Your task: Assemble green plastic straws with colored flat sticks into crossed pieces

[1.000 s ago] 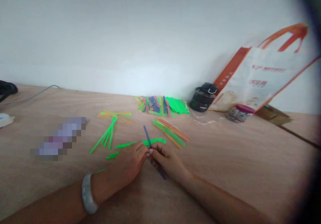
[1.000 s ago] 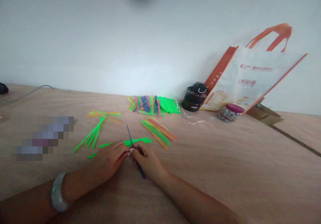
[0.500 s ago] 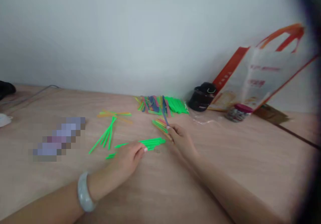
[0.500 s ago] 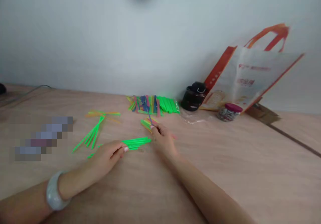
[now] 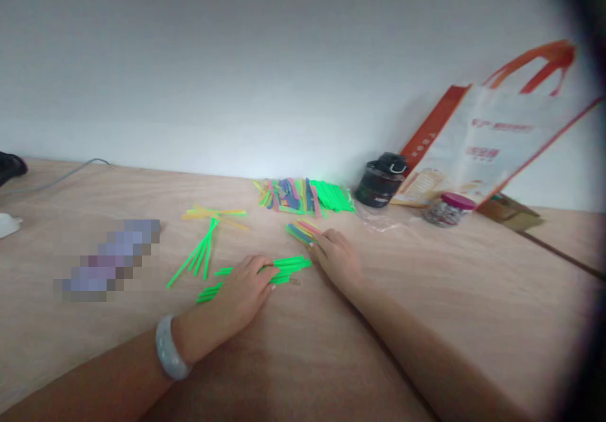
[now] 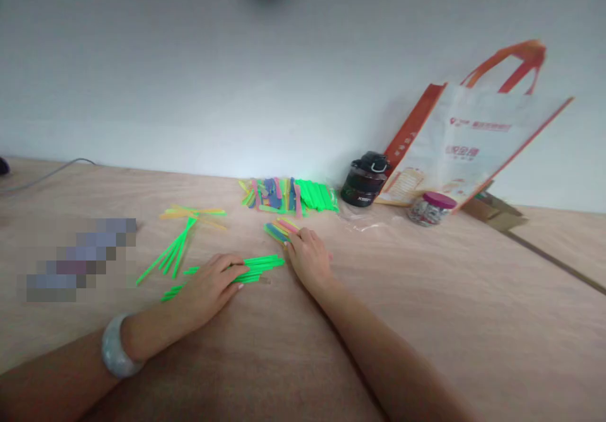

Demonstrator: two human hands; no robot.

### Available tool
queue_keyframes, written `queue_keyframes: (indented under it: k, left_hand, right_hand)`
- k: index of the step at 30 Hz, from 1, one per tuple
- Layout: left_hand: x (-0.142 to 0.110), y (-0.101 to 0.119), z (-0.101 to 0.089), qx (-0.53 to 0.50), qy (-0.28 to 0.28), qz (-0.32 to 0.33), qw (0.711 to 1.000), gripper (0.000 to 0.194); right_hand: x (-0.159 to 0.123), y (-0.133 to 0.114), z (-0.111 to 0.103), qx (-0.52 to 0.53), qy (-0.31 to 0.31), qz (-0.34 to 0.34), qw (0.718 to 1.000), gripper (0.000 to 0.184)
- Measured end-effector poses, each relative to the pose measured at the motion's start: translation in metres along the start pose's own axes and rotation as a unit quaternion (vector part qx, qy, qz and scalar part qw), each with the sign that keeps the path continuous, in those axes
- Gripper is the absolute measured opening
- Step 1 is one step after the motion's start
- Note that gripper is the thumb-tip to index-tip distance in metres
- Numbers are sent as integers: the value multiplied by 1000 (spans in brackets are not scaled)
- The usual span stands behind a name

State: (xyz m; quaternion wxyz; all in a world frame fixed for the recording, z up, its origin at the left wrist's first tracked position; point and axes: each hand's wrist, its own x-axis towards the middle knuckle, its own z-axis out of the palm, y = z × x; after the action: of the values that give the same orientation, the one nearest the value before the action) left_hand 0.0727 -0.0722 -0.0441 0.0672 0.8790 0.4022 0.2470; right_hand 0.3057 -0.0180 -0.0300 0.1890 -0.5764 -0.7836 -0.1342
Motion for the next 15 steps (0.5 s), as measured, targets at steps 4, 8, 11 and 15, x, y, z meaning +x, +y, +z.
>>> queue_keyframes:
  k: [4,8,11,15]
  left_hand:
    - [3,0,-4,13,3,-6,1000,24]
    - [8,-10,-18,73,39,-30,996,23]
    - [11,-36,-35,148,84,-96,981,22]
    - [9,-79,-52,215,85,-228,946,26]
  right_hand:
    - [-5,-6,0,35,21,-23,999,25]
    - [-11,-14,-2,84,38,-59,994,26]
    - [-14,-19,-2,107,42,-79,990,26]
    - [-15,-25,-2,132,40,-92,986,26]
